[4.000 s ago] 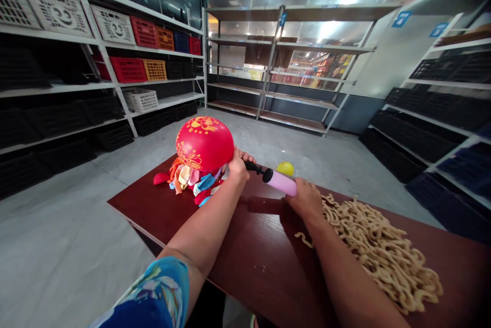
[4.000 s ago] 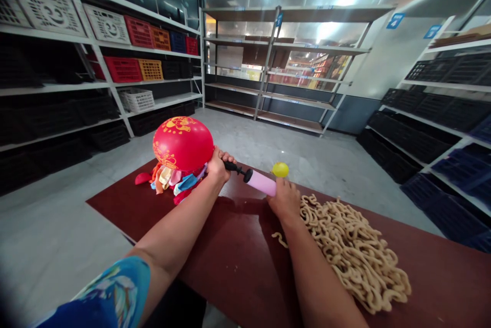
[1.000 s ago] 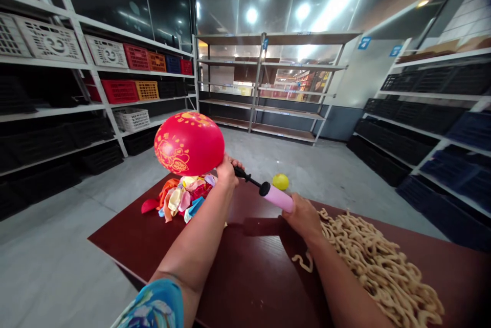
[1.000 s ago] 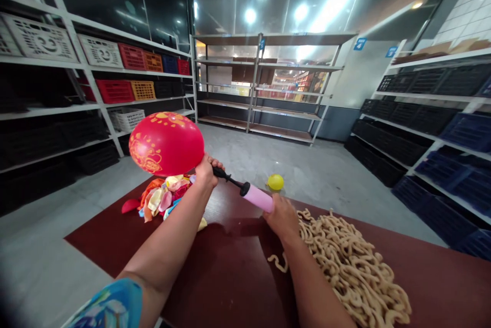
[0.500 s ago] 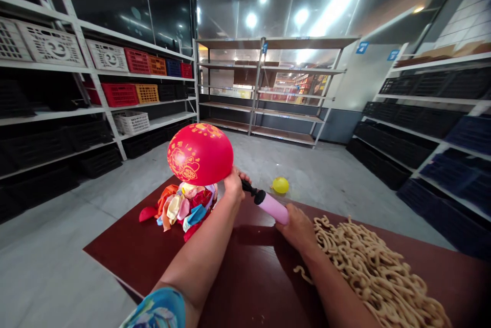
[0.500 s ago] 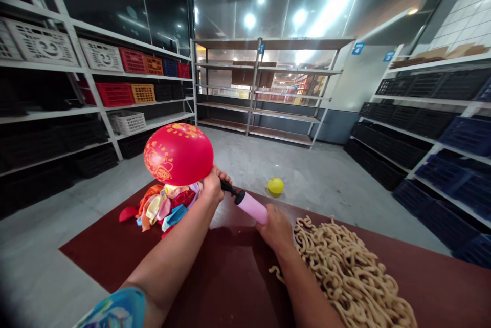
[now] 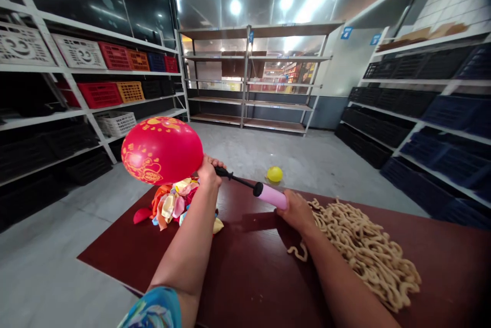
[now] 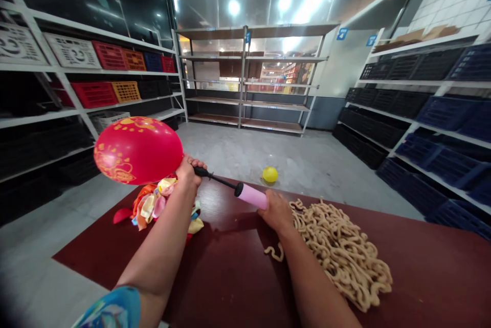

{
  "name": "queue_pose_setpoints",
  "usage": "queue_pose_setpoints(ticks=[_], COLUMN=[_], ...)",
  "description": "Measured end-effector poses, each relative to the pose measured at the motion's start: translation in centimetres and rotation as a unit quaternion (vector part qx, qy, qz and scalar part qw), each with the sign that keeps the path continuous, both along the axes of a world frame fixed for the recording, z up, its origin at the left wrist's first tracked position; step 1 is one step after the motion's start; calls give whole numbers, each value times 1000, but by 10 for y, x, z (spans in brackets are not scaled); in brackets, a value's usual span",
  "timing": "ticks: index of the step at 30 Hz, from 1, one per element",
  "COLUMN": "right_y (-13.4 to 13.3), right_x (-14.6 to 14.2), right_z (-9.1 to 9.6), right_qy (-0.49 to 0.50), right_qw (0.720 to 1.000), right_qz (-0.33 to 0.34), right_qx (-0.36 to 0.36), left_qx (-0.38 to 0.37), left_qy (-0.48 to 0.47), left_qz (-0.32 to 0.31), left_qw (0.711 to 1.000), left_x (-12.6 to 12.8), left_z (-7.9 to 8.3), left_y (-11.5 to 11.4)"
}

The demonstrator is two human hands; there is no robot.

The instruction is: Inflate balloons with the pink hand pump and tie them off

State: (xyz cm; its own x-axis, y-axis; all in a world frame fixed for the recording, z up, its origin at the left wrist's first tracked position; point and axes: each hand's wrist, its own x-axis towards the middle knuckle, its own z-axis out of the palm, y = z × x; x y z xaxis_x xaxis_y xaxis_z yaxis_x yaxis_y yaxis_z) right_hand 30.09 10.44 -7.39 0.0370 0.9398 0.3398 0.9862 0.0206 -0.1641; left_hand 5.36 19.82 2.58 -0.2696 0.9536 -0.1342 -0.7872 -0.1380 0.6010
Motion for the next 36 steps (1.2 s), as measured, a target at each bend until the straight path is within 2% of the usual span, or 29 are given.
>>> queue_pose_setpoints(ticks=[4,10,14,18,22,26,29,32,34,36], right_y=[-1,-3,-4,-5,-10,-20,-25,-27,-28,-29], right_x=[2,-8,-11,-11,-20,-42,-58,-61,-58,-54], right_z=[-2,-3,1,4,10,21,26,27,27,28], right_qy=[-20,-24,-2,18,2,7,-4,-18,-26,-41], right_qw=[1000,1000,999,998,998,986,978,979,983,985], right_qz=[-13,6,36,54,65,160,203,200,183,168], right_qx=[1,3,-18,-35,6,48,43,17,5,-12], left_qx=[9,-16,-31,-29,-50,-40,-32,-37,-45,-68], left_qy=[1,19,19,-3,-12,-12,-13,4,37,77], left_qz=[-14,-54,-62,-59,-54,-68,-91,-94,-76,-17], left_qw=[1000,998,997,998,997,997,995,995,995,995], left_x=[9,48,61,58,49,51,58,56,46,30], left_z=[-5,-29,-41,-50,-58,-64,-66,-65,-62,-58], left_y=[-1,-14,-25,-30,-33,-45,-57,-59,-53,-43])
